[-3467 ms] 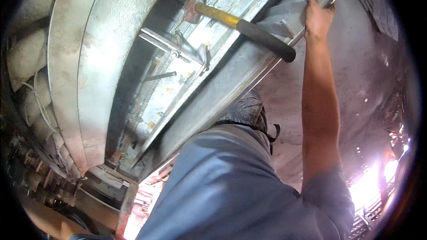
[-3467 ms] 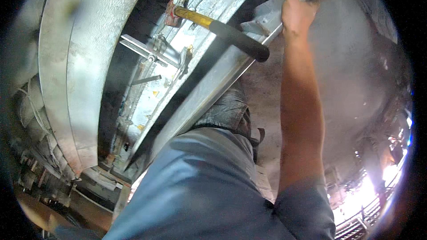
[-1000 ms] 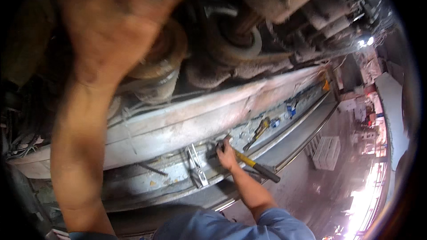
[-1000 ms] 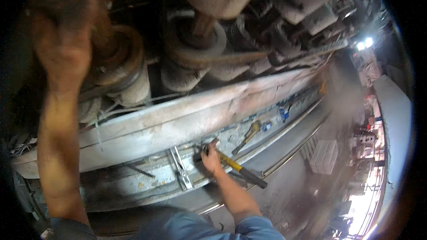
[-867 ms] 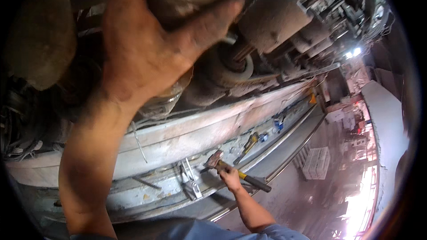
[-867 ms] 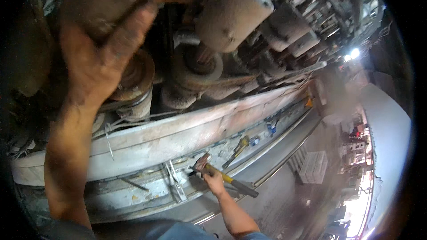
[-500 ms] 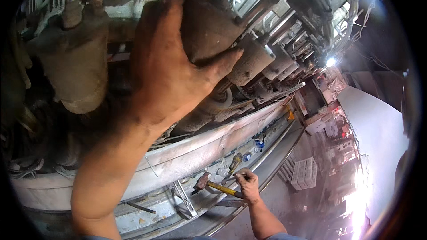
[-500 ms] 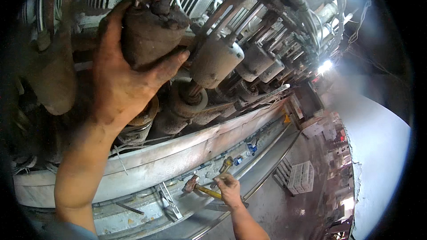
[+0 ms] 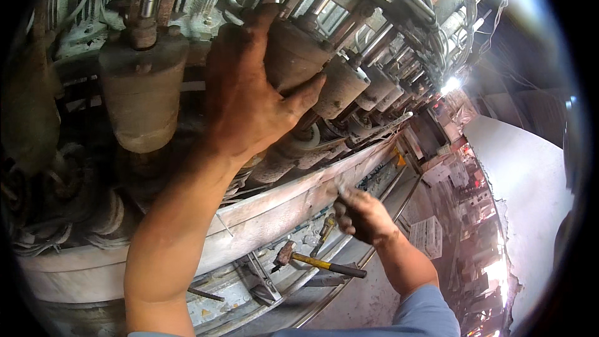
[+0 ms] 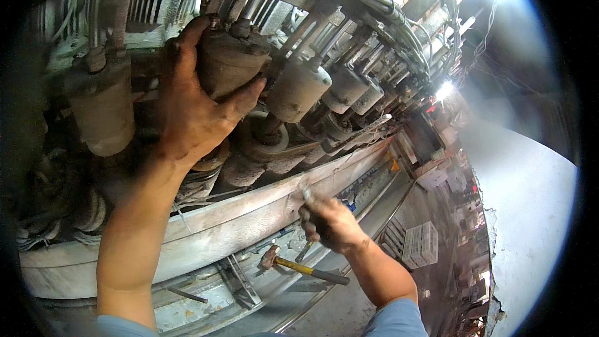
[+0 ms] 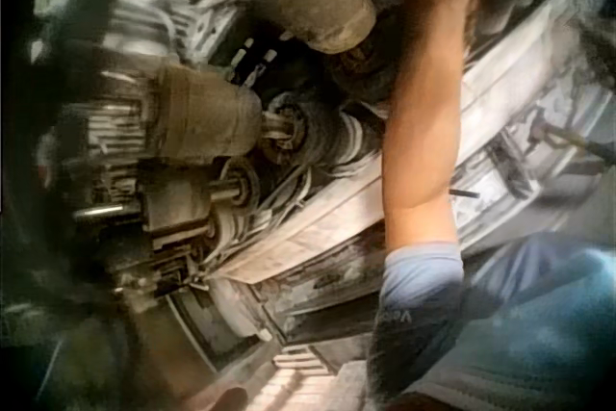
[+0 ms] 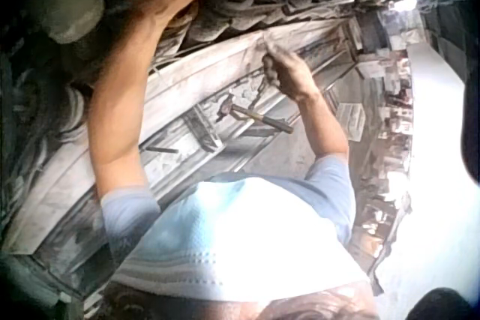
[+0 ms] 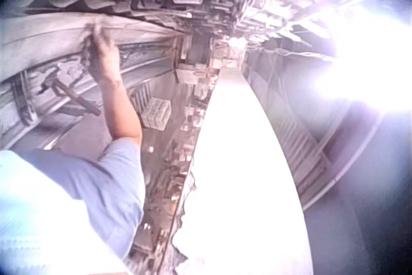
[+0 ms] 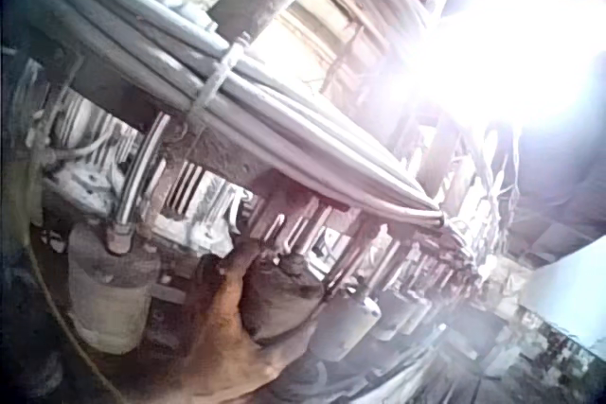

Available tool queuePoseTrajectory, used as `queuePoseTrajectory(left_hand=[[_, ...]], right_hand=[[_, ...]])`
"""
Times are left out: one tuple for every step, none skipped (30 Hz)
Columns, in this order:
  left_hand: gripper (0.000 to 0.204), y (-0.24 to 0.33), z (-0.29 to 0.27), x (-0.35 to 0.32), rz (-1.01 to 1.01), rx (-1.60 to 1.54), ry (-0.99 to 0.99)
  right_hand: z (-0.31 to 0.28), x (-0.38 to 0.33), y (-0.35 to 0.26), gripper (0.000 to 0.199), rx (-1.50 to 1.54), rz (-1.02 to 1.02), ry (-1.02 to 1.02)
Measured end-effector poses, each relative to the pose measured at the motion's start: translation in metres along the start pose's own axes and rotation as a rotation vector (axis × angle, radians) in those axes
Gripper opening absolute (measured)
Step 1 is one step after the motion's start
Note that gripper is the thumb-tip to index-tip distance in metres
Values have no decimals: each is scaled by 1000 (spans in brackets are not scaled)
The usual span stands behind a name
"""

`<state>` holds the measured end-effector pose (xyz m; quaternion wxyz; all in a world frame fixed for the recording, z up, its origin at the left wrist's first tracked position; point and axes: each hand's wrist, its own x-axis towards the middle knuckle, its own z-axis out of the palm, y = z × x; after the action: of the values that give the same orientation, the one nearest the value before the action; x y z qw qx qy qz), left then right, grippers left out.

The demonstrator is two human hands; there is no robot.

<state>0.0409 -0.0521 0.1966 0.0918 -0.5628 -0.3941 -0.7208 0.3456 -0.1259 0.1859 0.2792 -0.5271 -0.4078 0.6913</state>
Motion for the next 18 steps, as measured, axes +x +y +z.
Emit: queuePoseTrajectory(left_hand=[[97, 2, 0, 0, -14, -13, -35], [96, 3, 0, -1, 7, 21, -16], [96, 4, 3, -1, 28, 52, 0], [95, 5, 5, -2, 49, 83, 16], [95, 5, 0, -2, 49, 92, 19], [95, 3, -4, -4, 48, 105, 17], [95, 3, -8, -3, 48, 99, 18], [96, 4, -11, -2, 52, 124, 24], [96, 3, -14, -2, 55, 150, 28], [96, 5, -16, 0, 61, 163, 32], [94, 9, -18, 3, 45, 138, 33], [92, 12, -19, 5, 30, 111, 35], [91, 16, -21, 8, 15, 85, 35], [91, 17, -24, 8, 17, 81, 25], [91, 19, -26, 9, 20, 73, 15], [92, 21, -29, 9, 23, 65, 6], [92, 24, -30, 8, 7, 68, -9], [92, 28, -31, 7, -10, 71, -24]], right_hand=[[-5, -6, 7, 44, -64, 72, -48], [-12, -13, 7, 46, -73, 89, -63], [-10, -20, 1, 45, -196, -25, -43], [-2, -30, -13, 44, -319, -139, -20], [10, -38, -30, 43, -450, -248, -18], [23, -45, -49, 42, -605, -374, -23], [40, -59, -69, 42, -762, -504, -9], [57, -64, -83, 42, -907, -701, 23], [74, -62, -94, 42, -1046, -899, 55], [85, -58, -105, 42, -1236, -1118, 106], [96, -54, -119, 42, -1424, -1339, 155], [103, -51, -132, 42, -1512, -1454, 191], [110, -47, -146, 43, -1593, -1573, 241], [123, -42, -151, 36, -1551, -1628, 304], [137, -38, -153, 29, -1509, -1682, 372], [143, -35, -158, 29, -1624, -1771, 408], [148, -30, -164, 28, -1742, -1856, 450], [153, -29, -164, 28, -1798, -1866, 480]])
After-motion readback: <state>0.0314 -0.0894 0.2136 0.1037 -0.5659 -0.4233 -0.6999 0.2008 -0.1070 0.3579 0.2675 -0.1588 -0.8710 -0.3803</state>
